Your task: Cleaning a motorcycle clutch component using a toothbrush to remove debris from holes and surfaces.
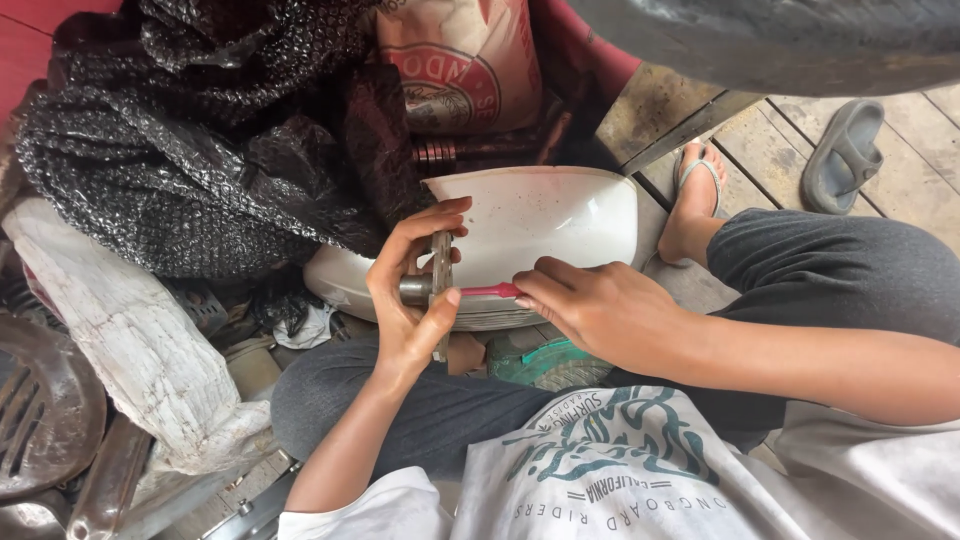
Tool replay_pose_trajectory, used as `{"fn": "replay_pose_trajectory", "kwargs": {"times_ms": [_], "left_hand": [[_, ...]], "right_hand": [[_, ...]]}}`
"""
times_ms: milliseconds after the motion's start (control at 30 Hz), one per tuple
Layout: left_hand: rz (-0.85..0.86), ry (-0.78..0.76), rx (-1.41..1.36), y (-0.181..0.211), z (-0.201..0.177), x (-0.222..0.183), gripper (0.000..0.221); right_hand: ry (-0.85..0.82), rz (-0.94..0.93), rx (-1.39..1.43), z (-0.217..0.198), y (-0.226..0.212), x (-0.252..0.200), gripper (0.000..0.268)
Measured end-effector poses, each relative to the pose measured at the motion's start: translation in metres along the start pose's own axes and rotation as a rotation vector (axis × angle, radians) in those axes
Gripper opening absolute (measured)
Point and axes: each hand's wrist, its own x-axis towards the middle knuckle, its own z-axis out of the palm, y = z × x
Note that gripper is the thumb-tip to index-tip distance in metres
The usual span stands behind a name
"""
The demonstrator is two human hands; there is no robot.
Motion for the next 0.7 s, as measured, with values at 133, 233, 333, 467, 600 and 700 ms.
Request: {"fn": "replay_pose_trajectory", "kwargs": {"times_ms": [133,233,333,467,600,700], "left_hand": [[0.015,-0.055,-0.028,-0.007,0.002,-0.002,0.062],[0.017,-0.109,-0.045,-0.001,0.002,-0.001,0.059],[-0.014,-0.156,-0.1,-0.003,0.003,-0.003,0.059],[-0.045,-0.168,-0.154,-0.009,0.008,-0.006,0.06],[-0.113,-0.166,-0.26,-0.02,0.013,-0.011,0.059],[-0.157,-0.182,-0.296,-0.027,0.015,-0.016,0.058]], "right_hand": [[-0.178,0.301,0.697,-0.014,0.002,0.005,0.025],[-0.289,0.475,0.975,-0.007,0.008,-0.005,0.031],[-0.382,0.545,1.141,-0.008,0.014,-0.002,0.037],[-0.448,0.647,1.296,0.0,0.016,-0.018,0.038],[-0.515,0.764,1.45,-0.005,0.019,-0.019,0.038],[-0.54,0.839,1.518,-0.003,0.019,-0.024,0.041]]}}
